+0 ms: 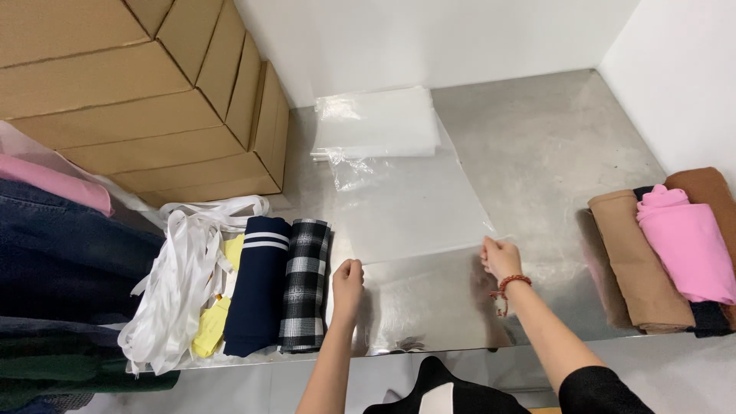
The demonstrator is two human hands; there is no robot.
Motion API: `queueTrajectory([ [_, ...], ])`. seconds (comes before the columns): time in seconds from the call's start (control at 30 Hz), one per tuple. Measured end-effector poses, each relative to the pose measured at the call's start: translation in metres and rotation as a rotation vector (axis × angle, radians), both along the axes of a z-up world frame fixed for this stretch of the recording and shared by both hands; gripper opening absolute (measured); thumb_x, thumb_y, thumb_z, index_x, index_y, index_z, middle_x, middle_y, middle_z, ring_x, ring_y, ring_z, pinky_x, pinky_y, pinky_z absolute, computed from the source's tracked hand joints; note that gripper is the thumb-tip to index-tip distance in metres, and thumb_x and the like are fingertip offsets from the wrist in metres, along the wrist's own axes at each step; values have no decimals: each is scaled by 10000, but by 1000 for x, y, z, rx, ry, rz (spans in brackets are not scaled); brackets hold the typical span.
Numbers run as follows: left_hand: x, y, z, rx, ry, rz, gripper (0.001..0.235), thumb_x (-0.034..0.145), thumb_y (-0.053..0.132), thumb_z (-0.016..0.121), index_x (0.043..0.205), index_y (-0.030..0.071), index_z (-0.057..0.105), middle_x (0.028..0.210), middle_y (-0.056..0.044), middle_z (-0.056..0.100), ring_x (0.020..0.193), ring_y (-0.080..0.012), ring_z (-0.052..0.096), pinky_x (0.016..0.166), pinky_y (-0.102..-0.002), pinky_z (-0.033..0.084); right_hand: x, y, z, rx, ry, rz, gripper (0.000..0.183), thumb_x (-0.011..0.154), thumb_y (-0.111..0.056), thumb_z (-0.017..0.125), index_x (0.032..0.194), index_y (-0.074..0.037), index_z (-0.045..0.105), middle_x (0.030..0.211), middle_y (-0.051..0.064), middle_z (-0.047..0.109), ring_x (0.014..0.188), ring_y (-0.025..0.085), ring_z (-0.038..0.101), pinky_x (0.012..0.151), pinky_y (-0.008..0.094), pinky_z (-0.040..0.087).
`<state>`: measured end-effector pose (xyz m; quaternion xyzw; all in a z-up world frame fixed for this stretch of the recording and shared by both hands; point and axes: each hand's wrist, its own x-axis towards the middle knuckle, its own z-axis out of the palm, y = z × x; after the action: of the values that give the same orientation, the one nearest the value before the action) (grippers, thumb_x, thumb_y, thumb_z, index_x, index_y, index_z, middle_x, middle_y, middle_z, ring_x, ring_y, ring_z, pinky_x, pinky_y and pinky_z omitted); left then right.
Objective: The person places a folded pink garment into a clear plastic bag, seals it, and places it inside a cardboard box. They then close the box and tie a white ribbon around it, finishing with a bow.
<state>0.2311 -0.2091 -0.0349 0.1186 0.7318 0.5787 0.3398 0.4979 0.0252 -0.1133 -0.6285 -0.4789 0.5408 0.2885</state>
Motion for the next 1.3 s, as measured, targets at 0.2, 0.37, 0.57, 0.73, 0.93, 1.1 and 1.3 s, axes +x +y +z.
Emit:
queueTrajectory([
  [0.2, -10, -6, 14, 7, -37, -15, 300, 968, 135, 552, 675, 156, 492, 575, 88, 277, 500, -35, 259, 458, -175, 223, 51, 47, 0, 152, -398, 82, 366, 968, -435, 662, 745, -166, 774, 621, 57, 698, 639, 258, 725, 598, 388, 588],
  [0.37, -20, -8, -18, -210, 290, -116, 166, 942, 243, 643, 863, 99, 619, 719, -86, 568, 756, -254, 561, 682, -393, 470, 43, 46, 16, 169, -415, 16, 386, 1014, -426, 643, 813, -130, 790, 685, 99, 736, 740, 303, 739, 684, 410, 591],
  [0.57, 18, -5, 1, -241, 887, -377, 273, 891, 143, 742, 1153, 113, 672, 1087, -100, 630, 1112, -370, 621, 950, -477, 544, 40, 23, 34, 91, -333, 33, 414, 1060, -369, 593, 844, -70, 780, 651, 127, 734, 551, 243, 722, 517, 336, 606],
  [0.73, 52, 2, 11, -231, 865, -673, 463, 931, 192, 782, 1353, 58, 648, 1424, -121, 566, 1404, -315, 521, 1135, -393, 518, 28, -8, 53, -73, -135, 8, 420, 1075, -324, 588, 1071, 55, 769, 876, 227, 796, 675, 292, 780, 555, 365, 671],
  [0.93, 51, 12, -30, -315, 1059, -787, 346, 962, 134, 748, 1296, 60, 696, 1350, -87, 626, 1424, -261, 505, 1116, -343, 531, 10, -36, 88, -307, -57, 135, 484, 1090, -345, 558, 1246, 98, 679, 1108, 234, 807, 878, 257, 797, 718, 336, 650],
  [1.1, 43, 16, -78, -205, 1326, -758, 154, 1017, 168, 691, 1142, 107, 757, 1174, -40, 704, 1278, -205, 616, 984, -264, 584, 6, -31, 66, -330, -69, 222, 371, 1038, -325, 626, 1094, 18, 755, 930, 176, 837, 746, 257, 814, 602, 334, 662],
  [1.3, 44, 15, -59, -163, 1371, -728, 140, 1005, 226, 688, 1078, 122, 747, 1097, -25, 710, 1189, -201, 652, 875, -269, 624, -6, -40, 80, -237, -42, 177, 370, 1030, -300, 662, 1161, 41, 716, 966, 200, 833, 768, 263, 820, 603, 309, 653],
])
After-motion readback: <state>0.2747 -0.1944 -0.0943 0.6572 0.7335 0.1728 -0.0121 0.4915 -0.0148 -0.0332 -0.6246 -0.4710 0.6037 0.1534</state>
